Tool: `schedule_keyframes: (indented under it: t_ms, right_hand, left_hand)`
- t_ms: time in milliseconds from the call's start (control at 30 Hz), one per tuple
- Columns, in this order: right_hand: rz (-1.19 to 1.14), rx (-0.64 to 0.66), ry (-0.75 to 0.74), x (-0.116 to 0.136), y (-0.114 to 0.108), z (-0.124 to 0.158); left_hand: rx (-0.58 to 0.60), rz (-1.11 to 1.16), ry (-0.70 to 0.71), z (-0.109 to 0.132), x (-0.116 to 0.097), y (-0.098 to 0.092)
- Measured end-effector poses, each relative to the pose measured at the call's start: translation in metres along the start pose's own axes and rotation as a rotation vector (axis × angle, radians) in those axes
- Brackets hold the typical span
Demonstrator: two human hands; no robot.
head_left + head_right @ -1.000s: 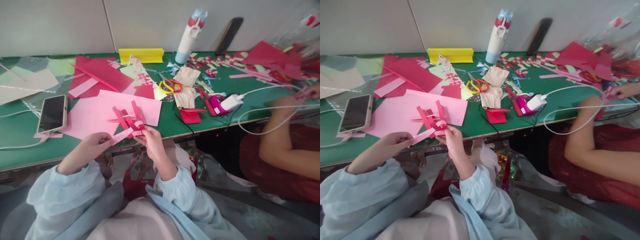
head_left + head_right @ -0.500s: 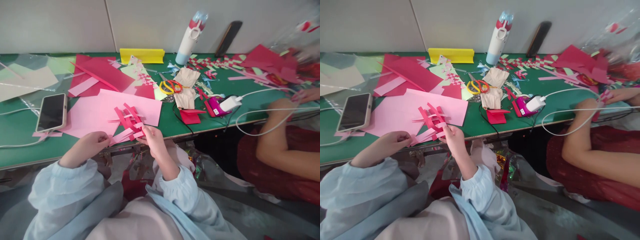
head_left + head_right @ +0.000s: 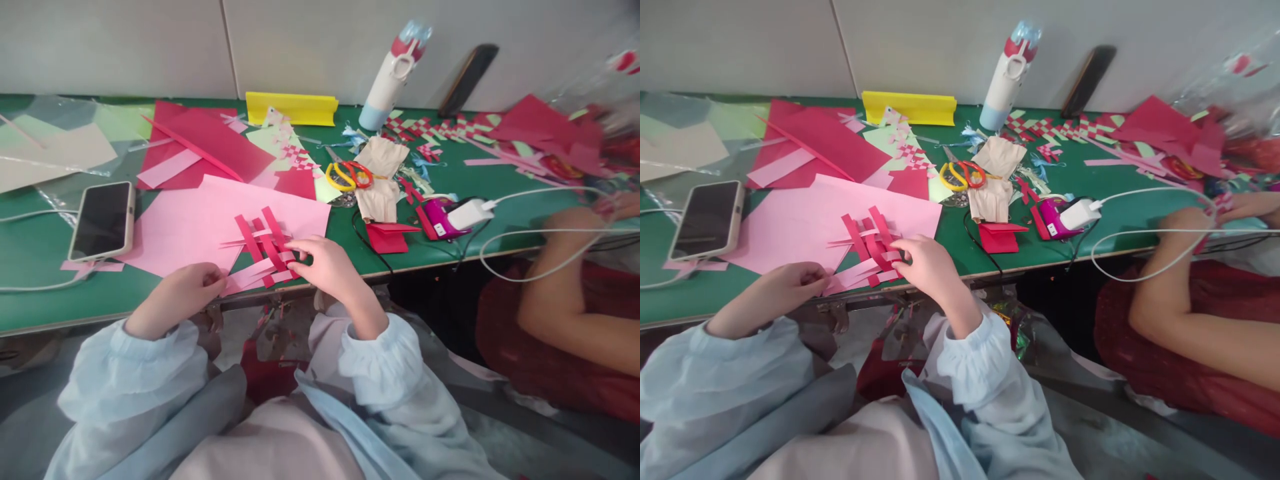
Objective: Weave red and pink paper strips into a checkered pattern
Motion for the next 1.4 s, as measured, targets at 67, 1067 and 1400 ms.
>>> schedule_keyframes:
  t_ms: [67, 1067, 1400]
  right_hand:
    - [0.02, 0.071, -0.038, 0.003, 0.005, -0.006]
    - [0.301, 0.243, -0.32, 0.016, -0.002, -0.014]
    - [0.159, 0.213, -0.294, 0.009, -0.009, -0.013]
  left_hand:
    - [0.006, -0.006, -0.002, 0.0, 0.0, 0.0]
    - [-0.163, -0.443, 0.33, 0.034, -0.104, 0.085]
    - [-0.431, -0.251, 0.313, 0.055, -0.079, 0.041]
Point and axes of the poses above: each hand's wrist, its own z-axis away from the middle knuckle, its own y-axis out of the palm, x = y × z, the point moved 9 cm from there along -z, towards the middle knuckle, and after that the axes turned 14 degrees about z, right-handed, at the moved point
